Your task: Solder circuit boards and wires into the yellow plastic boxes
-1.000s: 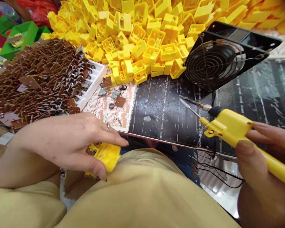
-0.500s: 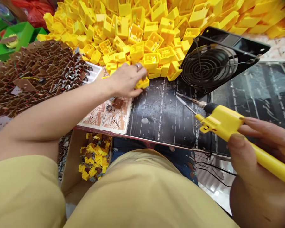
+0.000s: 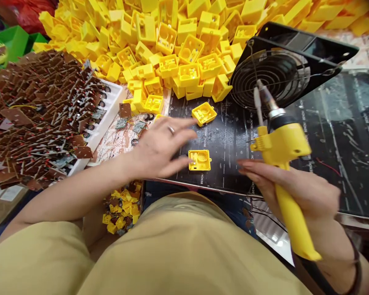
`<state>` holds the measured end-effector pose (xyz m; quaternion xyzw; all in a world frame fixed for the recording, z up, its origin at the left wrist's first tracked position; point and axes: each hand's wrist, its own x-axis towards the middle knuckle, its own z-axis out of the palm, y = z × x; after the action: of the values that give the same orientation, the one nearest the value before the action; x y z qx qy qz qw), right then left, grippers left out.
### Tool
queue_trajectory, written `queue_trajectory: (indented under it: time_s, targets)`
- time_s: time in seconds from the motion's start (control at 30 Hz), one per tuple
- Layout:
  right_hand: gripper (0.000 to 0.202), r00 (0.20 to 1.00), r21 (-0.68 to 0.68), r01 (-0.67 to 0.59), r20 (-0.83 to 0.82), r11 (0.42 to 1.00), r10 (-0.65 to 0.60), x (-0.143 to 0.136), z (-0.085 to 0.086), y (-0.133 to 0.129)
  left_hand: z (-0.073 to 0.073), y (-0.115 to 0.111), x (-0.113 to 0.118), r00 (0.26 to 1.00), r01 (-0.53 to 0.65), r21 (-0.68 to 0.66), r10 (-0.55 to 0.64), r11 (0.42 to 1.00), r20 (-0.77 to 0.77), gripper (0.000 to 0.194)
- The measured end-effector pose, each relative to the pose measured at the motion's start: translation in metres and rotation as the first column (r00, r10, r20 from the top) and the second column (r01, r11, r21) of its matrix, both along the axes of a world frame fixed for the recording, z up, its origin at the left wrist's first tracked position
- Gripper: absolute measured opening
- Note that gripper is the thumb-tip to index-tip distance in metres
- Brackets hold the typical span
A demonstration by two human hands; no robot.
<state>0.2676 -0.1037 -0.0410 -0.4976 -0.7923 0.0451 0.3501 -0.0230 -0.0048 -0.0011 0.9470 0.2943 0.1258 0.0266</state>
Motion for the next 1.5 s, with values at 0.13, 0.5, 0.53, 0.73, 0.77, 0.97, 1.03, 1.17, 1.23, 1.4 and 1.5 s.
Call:
queue_trajectory:
  time_s: [0.13,0.5,0.53,0.73,0.77,0.97,1.03,1.17,1.23,1.4,1.5]
  targets:
    - [0.034,0.986,0.063,-0.166,0.020,0.984,0.165,-0.032,0.000,0.018,0.002,0.028,-0.012,0.937,-0.288,0.063,0.295,0.955,-0.188,0.049]
    - [0.045,0.990,-0.005,-0.140,-0.005,0.990,0.140,-0.030,-0.010,0.016,-0.009,-0.017,-0.008,0.990,0.142,-0.256,-0.137,0.956,0.037,0.063]
    - [0.046,0.991,-0.007,-0.132,0.002,0.991,0.132,-0.027,-0.009,0.014,-0.009,-0.018,-0.011,0.990,0.141,-0.252,-0.139,0.957,0.027,0.066]
    - [0.056,0.994,0.032,-0.103,-0.032,0.994,0.104,-0.026,-0.012,0.006,-0.009,-0.024,-0.003,0.991,-0.044,-0.079,0.033,0.996,-0.132,0.043]
    - [0.059,0.993,0.029,-0.110,-0.037,0.994,0.111,-0.027,-0.013,0.005,-0.010,-0.027,0.003,0.981,-0.111,-0.023,0.106,0.994,-0.160,0.041]
    - [0.064,0.993,0.026,-0.115,-0.032,0.993,0.116,-0.028,-0.024,0.012,-0.018,-0.045,0.019,0.974,-0.213,-0.053,0.208,0.976,-0.087,0.057]
    - [0.066,0.996,0.077,-0.092,0.011,0.993,0.091,-0.027,-0.024,0.015,-0.012,-0.042,0.004,0.975,-0.220,-0.049,0.217,0.974,-0.052,0.046]
    - [0.069,0.995,0.163,-0.091,0.062,0.982,0.082,-0.036,-0.017,0.022,0.004,-0.016,-0.042,0.904,-0.411,0.062,0.415,0.910,-0.102,0.030]
    - [0.061,0.987,0.155,-0.144,0.094,0.978,0.130,-0.048,-0.012,0.028,0.007,0.002,-0.057,0.894,-0.402,0.029,0.399,0.915,-0.201,0.030]
    - [0.038,0.949,0.152,-0.279,0.192,0.948,0.249,-0.073,-0.006,0.045,0.010,0.026,-0.060,0.911,-0.328,-0.140,0.274,0.934,-0.307,0.019]
    - [0.034,0.949,0.151,-0.279,0.198,0.948,0.247,-0.069,-0.006,0.044,0.016,0.030,-0.058,0.933,-0.357,-0.204,0.338,0.912,-0.125,0.016]
